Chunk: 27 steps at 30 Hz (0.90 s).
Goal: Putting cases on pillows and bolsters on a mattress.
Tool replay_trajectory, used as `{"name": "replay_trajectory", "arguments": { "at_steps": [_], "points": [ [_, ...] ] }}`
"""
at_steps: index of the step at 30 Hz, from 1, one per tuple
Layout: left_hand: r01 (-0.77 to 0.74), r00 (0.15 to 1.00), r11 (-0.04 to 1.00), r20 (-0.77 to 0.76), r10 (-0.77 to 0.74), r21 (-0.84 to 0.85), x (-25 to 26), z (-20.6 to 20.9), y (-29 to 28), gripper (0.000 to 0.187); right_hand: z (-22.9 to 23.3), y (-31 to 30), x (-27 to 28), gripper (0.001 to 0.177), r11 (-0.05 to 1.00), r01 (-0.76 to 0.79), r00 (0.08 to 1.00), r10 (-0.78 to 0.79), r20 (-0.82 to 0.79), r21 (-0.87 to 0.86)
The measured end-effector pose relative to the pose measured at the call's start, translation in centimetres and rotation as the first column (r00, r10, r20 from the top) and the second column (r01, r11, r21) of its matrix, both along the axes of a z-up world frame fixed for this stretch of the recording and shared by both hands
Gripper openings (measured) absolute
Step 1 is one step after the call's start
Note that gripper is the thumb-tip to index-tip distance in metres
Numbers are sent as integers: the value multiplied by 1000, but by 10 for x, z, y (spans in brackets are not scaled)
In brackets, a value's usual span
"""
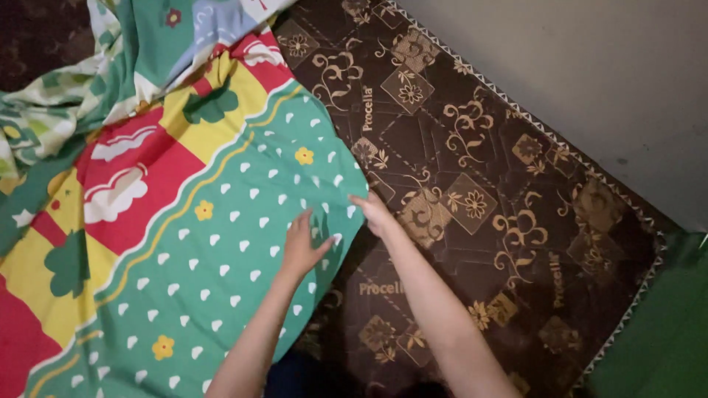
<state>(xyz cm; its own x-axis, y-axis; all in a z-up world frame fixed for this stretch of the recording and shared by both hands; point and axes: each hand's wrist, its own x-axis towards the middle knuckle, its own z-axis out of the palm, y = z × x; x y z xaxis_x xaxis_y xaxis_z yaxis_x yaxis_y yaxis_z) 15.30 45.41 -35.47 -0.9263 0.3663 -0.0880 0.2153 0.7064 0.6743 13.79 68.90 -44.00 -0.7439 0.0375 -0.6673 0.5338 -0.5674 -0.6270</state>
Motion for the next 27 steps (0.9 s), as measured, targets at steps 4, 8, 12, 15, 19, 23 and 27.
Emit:
{"name": "replay_trajectory", "arguments": {
  "at_steps": [4, 8, 12, 15, 19, 23, 27],
  "points": [
    [33, 990, 985, -129, -56, -170, 5, 64, 75, 135, 101, 13, 29, 48, 894, -208, 924, 313, -219, 398],
    [74, 993, 990, 99, -62, -121, 30, 123, 118, 109, 98, 56, 70, 50, 757, -25, 745, 450, -493, 653],
    [116, 991, 993, 58, -117, 22, 49, 92, 130, 66, 75, 97, 109, 44, 661, -92, 835, 459, -305, 744],
    [227, 964, 955, -186, -191, 194, 59, 83, 131, 50, 102, 96, 121, 43, 688, -4, 740, 490, -460, 726],
    [303, 950, 915, -10, -312, 268, 89, 113, 121, 45, 109, 60, 128, 75, 997, 7, 991, -17, -134, -73],
    [303, 889, 870, 212, -405, 390, 123, 127, 101, 43, 70, 35, 122, 75, 935, -276, 896, 166, -413, -223],
    [359, 824, 760, 199, -531, 542, 130, 72, 66, 44, 138, 41, 81, 83, 791, -85, 871, -236, -430, -606]
  ]
}}
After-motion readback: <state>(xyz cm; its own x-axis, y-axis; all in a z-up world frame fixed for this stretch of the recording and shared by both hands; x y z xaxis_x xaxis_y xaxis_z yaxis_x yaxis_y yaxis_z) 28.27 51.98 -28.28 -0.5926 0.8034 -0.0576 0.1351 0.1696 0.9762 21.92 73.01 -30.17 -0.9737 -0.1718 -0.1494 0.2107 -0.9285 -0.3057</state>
